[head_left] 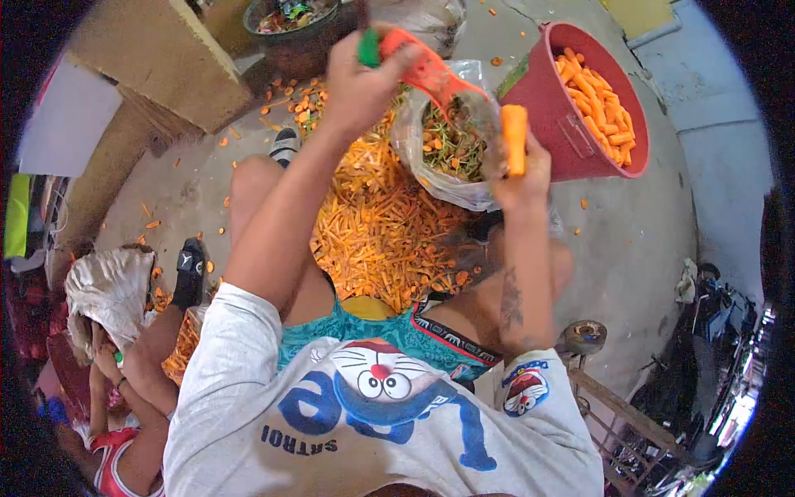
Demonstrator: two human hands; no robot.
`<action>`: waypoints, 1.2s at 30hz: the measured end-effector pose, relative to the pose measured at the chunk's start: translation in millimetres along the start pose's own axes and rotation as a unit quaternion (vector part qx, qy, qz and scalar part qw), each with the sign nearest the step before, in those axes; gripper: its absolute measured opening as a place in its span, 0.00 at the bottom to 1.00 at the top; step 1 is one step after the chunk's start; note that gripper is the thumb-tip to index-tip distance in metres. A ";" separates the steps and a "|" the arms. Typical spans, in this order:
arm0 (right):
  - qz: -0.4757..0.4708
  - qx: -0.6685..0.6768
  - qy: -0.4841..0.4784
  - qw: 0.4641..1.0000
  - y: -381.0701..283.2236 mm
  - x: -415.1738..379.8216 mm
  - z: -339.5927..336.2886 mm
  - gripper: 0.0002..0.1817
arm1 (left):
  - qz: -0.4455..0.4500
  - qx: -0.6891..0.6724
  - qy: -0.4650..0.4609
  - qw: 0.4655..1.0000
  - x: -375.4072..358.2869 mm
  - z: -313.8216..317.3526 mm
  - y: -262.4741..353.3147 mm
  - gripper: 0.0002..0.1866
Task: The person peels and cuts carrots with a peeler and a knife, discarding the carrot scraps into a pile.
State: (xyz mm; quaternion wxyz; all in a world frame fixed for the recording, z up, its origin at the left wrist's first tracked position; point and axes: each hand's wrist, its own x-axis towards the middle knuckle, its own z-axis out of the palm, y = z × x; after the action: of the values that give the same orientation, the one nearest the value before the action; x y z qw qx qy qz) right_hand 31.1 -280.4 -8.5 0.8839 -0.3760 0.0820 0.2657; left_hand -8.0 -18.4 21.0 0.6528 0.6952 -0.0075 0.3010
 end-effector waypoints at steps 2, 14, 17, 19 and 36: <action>-0.024 0.081 -0.027 0.996 -47.5 27.4 -16.7 0.20 | -0.011 -0.056 0.035 0.998 7.0 -10.6 -3.2 0.07; -0.035 -0.613 -0.022 0.789 11.4 143.1 -51.9 0.19 | -0.021 0.026 0.003 0.999 14.1 -42.7 9.1 0.09; -0.046 -0.880 -0.086 0.465 63.3 152.1 -121.3 0.17 | -0.022 0.052 0.002 0.998 16.3 -50.5 9.1 0.09; 0.005 -0.901 -0.070 0.428 95.4 167.0 -197.2 0.20 | 0.017 0.052 0.006 0.998 18.5 -54.7 9.0 0.09; -0.177 -0.675 0.049 0.715 71.1 147.4 -142.9 0.27 | 0.012 0.091 0.013 0.996 18.5 -52.6 1.9 0.10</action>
State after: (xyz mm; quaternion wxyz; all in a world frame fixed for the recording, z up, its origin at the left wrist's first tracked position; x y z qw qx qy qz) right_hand 125.8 -280.5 -204.1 0.4215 -0.8925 -0.1439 0.0707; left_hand -15.1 36.4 28.8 0.5829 0.7477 0.0199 0.3173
